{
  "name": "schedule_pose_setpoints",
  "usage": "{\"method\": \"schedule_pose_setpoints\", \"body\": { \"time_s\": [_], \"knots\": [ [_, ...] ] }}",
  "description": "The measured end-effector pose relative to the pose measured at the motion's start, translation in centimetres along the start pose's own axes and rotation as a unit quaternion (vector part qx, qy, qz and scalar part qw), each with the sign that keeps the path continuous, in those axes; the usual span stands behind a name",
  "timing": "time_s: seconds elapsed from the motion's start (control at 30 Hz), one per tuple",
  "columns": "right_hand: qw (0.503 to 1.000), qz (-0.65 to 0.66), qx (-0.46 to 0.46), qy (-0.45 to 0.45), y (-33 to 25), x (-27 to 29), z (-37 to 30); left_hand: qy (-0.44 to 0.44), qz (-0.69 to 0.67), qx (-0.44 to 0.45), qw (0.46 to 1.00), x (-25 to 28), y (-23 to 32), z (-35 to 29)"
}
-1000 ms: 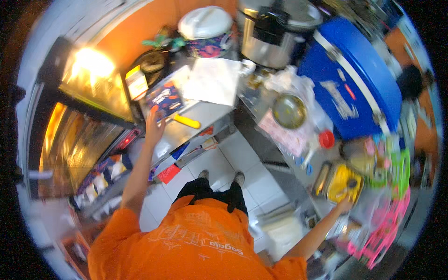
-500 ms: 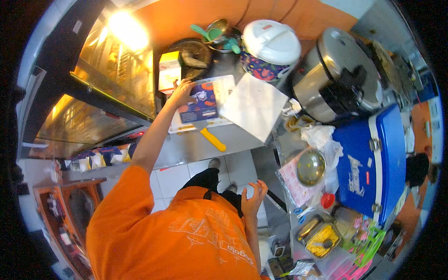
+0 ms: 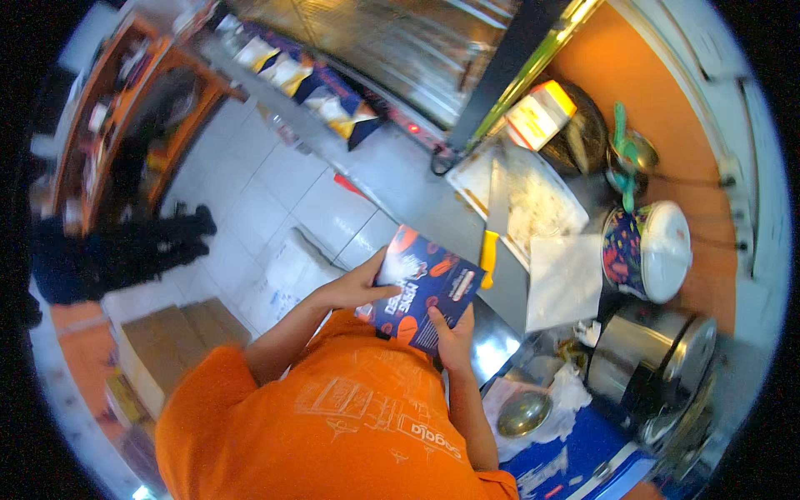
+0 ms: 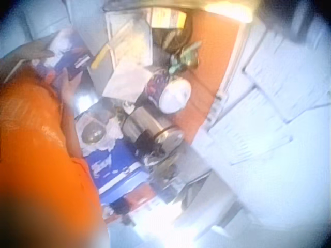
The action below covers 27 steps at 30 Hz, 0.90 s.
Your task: The person retrieves a can from a sink, walks through a commercial kitchen, and places the can on a counter. They then open several boxes, place white buns into each, and add scoops of scrambled eggs into the boxes using a spoon. Finally, they place a small plastic bag into one of the boxes.
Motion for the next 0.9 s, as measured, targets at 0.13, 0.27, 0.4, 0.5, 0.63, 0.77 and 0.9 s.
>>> {"method": "schedule_pose_setpoints", "body": {
  "time_s": [0.13,0.27,0.4,0.5,0.63,0.77,0.9],
  "knots": [
    [0.981,-0.109,-0.079,-0.140,3.8,-2.9,1.3,0.255,-0.104,0.164,0.947,7.2,-10.3,-9.1],
    [0.945,-0.271,-0.096,-0.154,5.0,-3.8,-0.3,0.595,-0.313,-0.011,0.740,20.1,-19.2,-10.9],
    [0.915,-0.354,-0.109,-0.160,4.4,-4.1,-1.9,0.555,-0.331,-0.113,0.755,27.9,-25.0,-3.2],
    [0.896,-0.409,-0.115,-0.132,3.1,-3.8,-1.4,0.423,-0.347,-0.065,0.835,30.1,-28.2,5.7],
    [0.897,-0.432,-0.078,-0.048,0.7,-3.0,0.1,0.351,-0.397,0.000,0.848,30.8,-31.0,14.8],
    [0.910,-0.408,-0.053,0.051,-0.9,-0.9,0.6,0.367,-0.414,0.037,0.832,30.6,-33.2,17.5],
    [0.883,-0.412,-0.001,0.225,-1.7,3.0,2.4,0.541,-0.240,0.047,0.805,26.4,-33.8,10.0]
  ]
}}
Point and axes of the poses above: each hand's wrist, its own z-axis towards the middle knuckle, its own x-axis out of the back of the hand, y = z × x, the point moved 4 cm from there along z, towards the middle knuckle, and after that the axes turned 9 degrees about -x, right-handed, at the moved point
